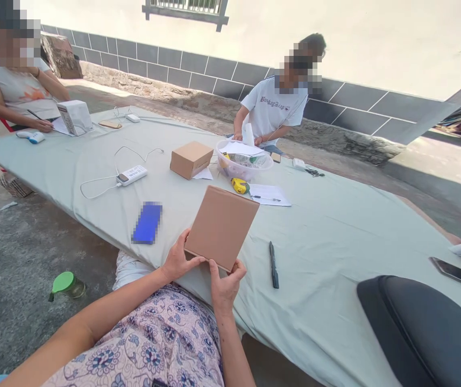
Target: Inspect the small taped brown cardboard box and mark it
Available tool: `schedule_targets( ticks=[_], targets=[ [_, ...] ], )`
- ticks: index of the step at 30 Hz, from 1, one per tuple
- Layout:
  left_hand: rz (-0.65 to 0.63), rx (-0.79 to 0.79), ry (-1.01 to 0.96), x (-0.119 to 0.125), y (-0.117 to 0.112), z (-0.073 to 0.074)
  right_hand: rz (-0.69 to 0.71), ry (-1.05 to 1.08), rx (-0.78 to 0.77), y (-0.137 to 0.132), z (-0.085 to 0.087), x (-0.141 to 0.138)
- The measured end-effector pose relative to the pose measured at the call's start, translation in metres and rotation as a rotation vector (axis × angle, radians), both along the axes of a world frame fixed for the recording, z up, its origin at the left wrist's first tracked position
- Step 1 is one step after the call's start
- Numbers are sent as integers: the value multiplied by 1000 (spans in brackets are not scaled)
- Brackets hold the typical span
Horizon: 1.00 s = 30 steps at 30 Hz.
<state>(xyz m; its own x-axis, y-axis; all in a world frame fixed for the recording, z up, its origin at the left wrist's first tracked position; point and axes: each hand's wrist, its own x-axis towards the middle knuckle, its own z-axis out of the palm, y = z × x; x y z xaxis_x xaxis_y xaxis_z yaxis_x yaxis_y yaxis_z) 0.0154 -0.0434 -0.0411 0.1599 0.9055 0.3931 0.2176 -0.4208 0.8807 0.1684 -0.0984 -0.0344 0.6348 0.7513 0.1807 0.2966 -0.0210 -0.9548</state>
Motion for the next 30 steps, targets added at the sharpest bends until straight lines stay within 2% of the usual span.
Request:
schedule_targets(
  ticks=[6,14,18,21,25,30],
  targets=[
    [56,39,17,-3,0,-5,41,3,41,-5,1,0],
    [73,90,54,-3,-1,-5,73,52,60,-4,-14,9],
    [67,83,70,-5,-3,-4,111,83,76,-6,-13,10],
    [64,46,76,-5,-5,2,152,69,56,-7,-6,13],
    [63,-18,109,2,-3,19,172,61,32,-6,3,22],
    [39,76,112,17,6,34,48,66,15,-6,5,32]
  ],
)
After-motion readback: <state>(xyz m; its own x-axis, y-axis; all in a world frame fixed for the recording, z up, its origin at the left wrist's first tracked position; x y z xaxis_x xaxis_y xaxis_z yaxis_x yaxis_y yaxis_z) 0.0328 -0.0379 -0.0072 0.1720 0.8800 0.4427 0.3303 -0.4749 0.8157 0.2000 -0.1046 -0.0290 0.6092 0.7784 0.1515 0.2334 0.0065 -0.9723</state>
